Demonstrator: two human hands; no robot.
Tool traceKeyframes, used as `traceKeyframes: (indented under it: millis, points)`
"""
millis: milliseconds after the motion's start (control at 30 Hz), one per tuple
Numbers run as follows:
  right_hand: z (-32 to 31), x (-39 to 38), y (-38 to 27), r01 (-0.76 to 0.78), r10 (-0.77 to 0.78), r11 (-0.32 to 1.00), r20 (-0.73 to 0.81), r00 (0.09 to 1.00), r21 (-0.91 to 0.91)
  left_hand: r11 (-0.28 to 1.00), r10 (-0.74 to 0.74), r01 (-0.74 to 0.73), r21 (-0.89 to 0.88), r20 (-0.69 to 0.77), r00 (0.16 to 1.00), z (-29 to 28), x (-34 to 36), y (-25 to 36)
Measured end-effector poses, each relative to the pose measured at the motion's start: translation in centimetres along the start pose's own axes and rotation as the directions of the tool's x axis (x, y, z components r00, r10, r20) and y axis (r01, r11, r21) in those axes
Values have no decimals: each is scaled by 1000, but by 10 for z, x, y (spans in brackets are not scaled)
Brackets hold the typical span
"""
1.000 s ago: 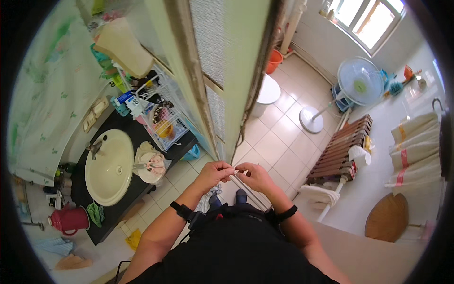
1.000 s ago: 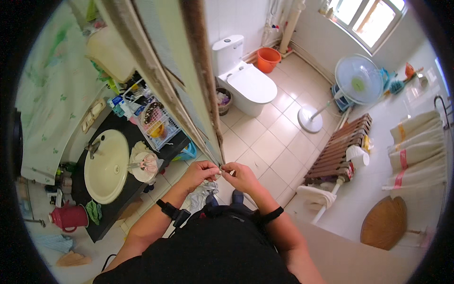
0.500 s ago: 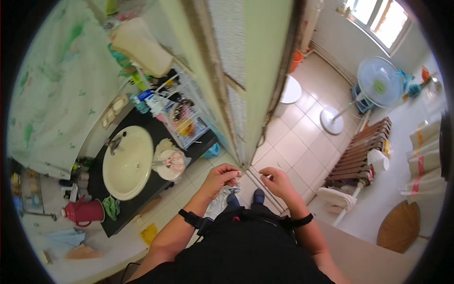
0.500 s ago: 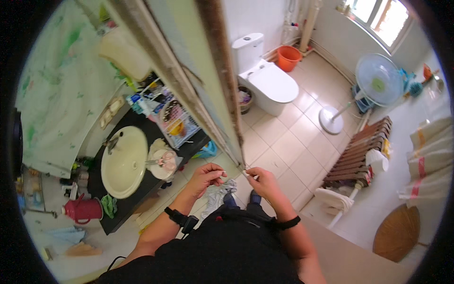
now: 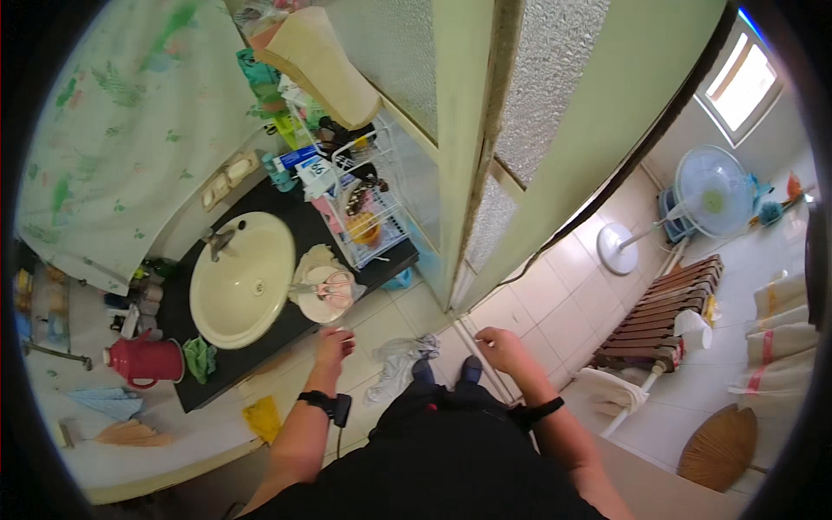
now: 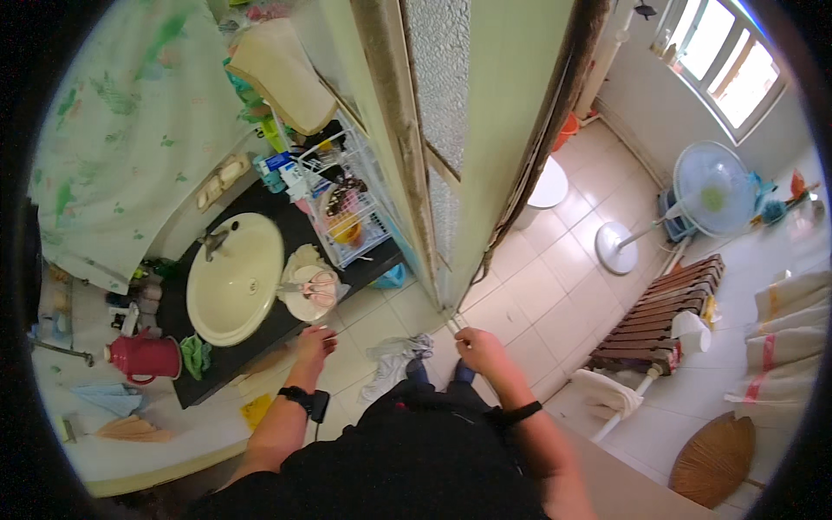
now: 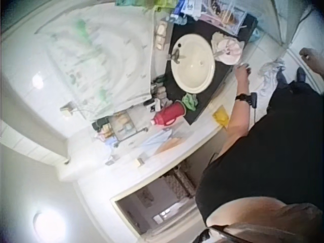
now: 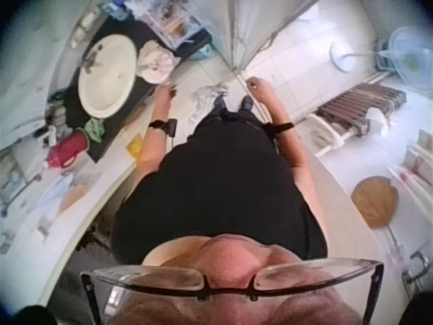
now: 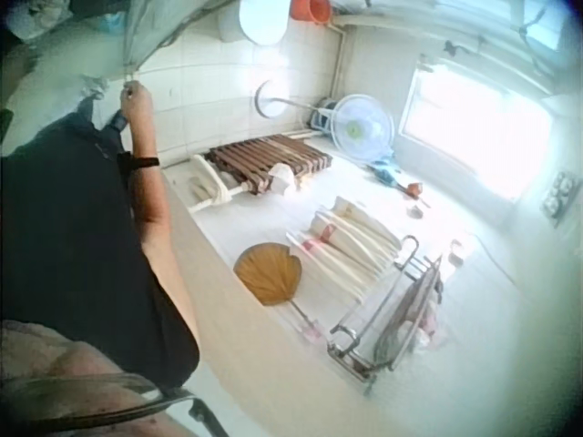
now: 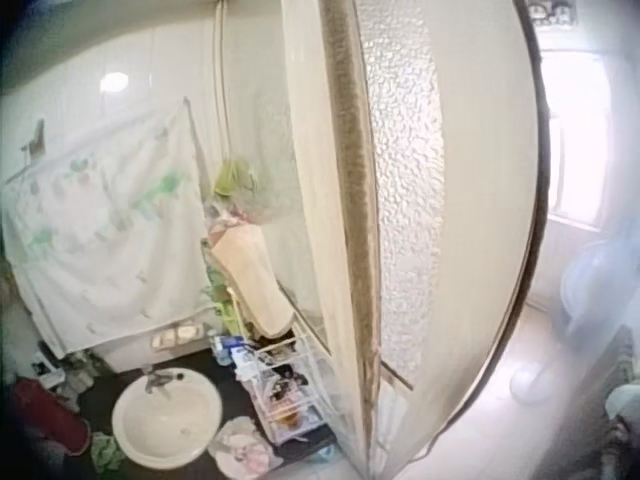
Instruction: Repairing a sliding shower door by applying or adjusting weatherstripping tape on the frame.
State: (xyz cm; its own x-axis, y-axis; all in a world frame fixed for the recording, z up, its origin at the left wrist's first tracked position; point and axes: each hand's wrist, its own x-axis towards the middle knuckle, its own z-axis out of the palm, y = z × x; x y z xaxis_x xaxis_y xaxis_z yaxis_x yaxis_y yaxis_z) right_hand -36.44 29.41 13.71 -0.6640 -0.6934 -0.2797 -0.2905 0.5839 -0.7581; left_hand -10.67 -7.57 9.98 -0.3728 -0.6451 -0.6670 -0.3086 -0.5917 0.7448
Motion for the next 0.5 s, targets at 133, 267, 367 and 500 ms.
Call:
traceKeyframes:
  millis: [133, 267, 367, 500]
  points:
    - [21, 16, 7, 37, -28, 993, 71, 997, -117, 998, -24, 28, 64, -75, 997, -48, 14, -35]
    - [33, 31, -8, 41, -19, 992, 170, 985, -123, 991, -86, 94, 94, -81, 993, -67, 2, -70]
    - [48, 46, -15, 61, -22, 984, 226, 974, -166, 972, -120, 134, 192, -87, 989, -64, -11, -95]
    - [78, 73, -17, 182, -110, 951, 278, 954, -248, 937, -229, 250, 245, -111, 967, -101, -18, -137]
